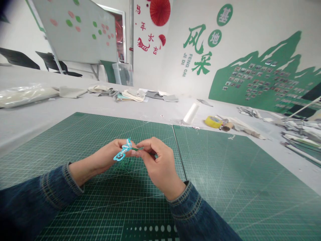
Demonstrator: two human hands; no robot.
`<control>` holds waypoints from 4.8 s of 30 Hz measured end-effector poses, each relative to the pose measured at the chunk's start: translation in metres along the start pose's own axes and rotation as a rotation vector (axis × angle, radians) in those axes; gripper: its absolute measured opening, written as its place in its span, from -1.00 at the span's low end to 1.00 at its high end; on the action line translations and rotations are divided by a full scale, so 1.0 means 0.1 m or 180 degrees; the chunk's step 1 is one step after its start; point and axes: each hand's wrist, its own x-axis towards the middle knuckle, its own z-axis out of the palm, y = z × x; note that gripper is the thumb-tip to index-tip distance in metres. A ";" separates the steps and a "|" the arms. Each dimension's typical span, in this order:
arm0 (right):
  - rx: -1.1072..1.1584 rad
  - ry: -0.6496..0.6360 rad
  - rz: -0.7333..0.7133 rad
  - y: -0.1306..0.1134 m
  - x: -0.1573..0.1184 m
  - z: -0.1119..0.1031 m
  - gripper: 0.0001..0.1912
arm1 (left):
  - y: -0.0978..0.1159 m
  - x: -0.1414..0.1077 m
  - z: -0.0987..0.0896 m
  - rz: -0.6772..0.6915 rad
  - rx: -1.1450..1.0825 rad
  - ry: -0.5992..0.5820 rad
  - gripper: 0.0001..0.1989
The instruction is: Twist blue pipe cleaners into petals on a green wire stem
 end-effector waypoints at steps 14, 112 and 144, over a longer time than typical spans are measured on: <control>0.0656 0.0579 0.0933 0.16 0.04 -0.03 -0.91 | 0.00 -0.03 0.09 0.0241 0.0044 0.0261 -0.84; -0.2091 -0.0481 -0.0803 0.14 -0.01 -0.07 -0.81 | 0.26 -0.15 -0.01 0.2563 0.3783 0.1161 -0.84; -0.1476 0.0427 -0.0116 0.15 -0.01 -0.04 -0.85 | 0.11 -0.22 0.15 0.3017 0.4727 0.0940 -0.83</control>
